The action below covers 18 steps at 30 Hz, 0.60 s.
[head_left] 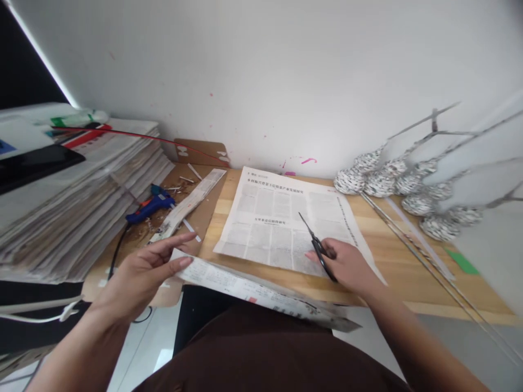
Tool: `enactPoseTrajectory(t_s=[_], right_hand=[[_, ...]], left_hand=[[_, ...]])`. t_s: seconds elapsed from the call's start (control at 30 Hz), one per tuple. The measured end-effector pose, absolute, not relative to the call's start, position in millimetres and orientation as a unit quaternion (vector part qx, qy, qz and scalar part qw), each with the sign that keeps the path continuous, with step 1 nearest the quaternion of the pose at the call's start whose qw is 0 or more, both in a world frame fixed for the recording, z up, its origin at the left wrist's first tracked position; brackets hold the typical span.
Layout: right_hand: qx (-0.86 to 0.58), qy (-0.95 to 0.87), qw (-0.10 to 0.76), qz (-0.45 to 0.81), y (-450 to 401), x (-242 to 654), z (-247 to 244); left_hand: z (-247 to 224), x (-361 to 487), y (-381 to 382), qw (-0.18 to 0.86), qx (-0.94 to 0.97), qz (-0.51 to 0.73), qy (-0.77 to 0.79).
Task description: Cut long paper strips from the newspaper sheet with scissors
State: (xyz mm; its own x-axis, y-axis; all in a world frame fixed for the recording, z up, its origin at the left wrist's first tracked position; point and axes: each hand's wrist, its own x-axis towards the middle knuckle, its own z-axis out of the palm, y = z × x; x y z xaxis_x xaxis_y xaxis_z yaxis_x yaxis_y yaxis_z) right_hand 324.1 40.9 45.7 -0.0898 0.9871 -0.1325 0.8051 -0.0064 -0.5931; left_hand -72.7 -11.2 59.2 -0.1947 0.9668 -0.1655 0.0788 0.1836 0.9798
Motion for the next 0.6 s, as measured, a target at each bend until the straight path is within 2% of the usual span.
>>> enactPoseTrajectory(t_s=[0.1,0.23,0.43,0.5,0.6], right_hand=[[-0.649,-0.687,0.178,0.275,48.9,315.1,45.7],[-0.64,-0.695,0.177,0.276,52.5,316.8,50.6],[-0.67,-0.684,0.191,0.215,46.0,332.2,59.0],[-0.657,-0.68,0.202,0.257,39.2,328.6,61.4],[-0.575,-0.687,0.211,0.392,24.8,309.0,65.8]], left_hand=[[62.4,-75.3,-14.7,0.492,0.403,0.506,0.583],[75.4,-82.8,-19.4,0.465,0.386,0.551,0.575],[85.3,-74.6,-19.6,0.432,0.387,0.609,0.541],[86.8,-67.8,-16.1,0.446,0.389,0.614,0.522],[91.7,-57.3,-7.6,0.461,0.402,0.619,0.493]])
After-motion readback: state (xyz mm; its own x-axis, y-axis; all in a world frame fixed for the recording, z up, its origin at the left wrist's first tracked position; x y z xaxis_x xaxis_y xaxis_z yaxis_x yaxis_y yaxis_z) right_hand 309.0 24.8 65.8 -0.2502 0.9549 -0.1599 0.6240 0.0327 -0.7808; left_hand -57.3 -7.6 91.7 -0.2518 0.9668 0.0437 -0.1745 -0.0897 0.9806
